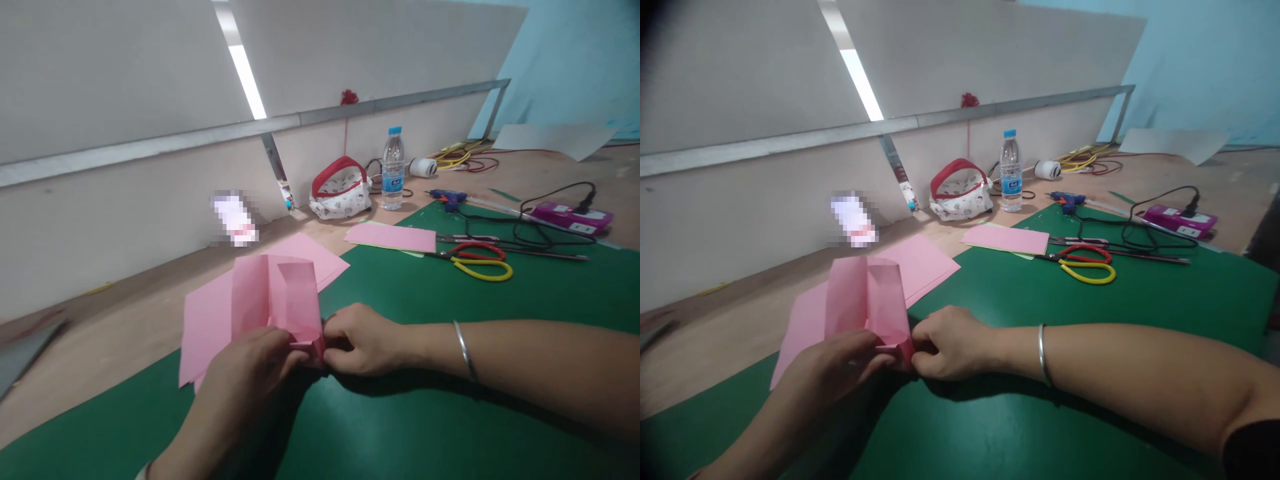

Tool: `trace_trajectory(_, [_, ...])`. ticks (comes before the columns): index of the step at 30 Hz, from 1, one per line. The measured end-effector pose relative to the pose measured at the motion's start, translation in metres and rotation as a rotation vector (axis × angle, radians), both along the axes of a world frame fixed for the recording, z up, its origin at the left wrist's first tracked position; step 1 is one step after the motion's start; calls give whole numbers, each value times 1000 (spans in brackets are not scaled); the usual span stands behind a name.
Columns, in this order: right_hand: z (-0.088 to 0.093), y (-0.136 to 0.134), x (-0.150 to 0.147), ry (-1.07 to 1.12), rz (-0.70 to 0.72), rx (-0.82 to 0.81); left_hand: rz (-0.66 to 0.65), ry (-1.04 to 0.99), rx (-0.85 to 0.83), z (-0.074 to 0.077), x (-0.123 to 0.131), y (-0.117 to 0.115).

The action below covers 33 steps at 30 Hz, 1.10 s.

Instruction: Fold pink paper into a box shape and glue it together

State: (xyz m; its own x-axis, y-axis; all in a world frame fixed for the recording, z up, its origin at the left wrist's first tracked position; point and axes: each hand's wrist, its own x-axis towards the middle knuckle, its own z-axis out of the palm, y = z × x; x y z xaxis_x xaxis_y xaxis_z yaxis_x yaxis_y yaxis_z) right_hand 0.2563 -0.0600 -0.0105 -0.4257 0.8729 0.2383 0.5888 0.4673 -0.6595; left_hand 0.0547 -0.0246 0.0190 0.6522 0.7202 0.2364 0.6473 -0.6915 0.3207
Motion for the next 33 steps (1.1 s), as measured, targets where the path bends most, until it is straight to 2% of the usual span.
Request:
trace_trajectory(6, [4, 1, 3, 96, 13, -140, 35, 37, -2, 1, 0, -3])
trace_trajectory(11, [9, 2, 4, 154, -5, -242, 70, -47, 15, 5, 1, -9])
trace_trajectory(14, [13, 1, 3, 199, -64, -299, 73, -132, 32, 9, 4, -15])
trace_trajectory(17, [16, -2, 2, 231, -125, -302, 20, -170, 106, 9, 6, -18])
trace_trajectory(22, [18, -2, 2, 297, -130, -295, -102, -214, 348, 5, -1, -12])
trace_trajectory(26, [18, 1, 7, 410, -102, -349, -137, -190, 329, 6, -2, -10])
trace_trajectory(33, [19, 1, 8, 298, -151, -300, -213, -229, 372, 10, 10, -16])
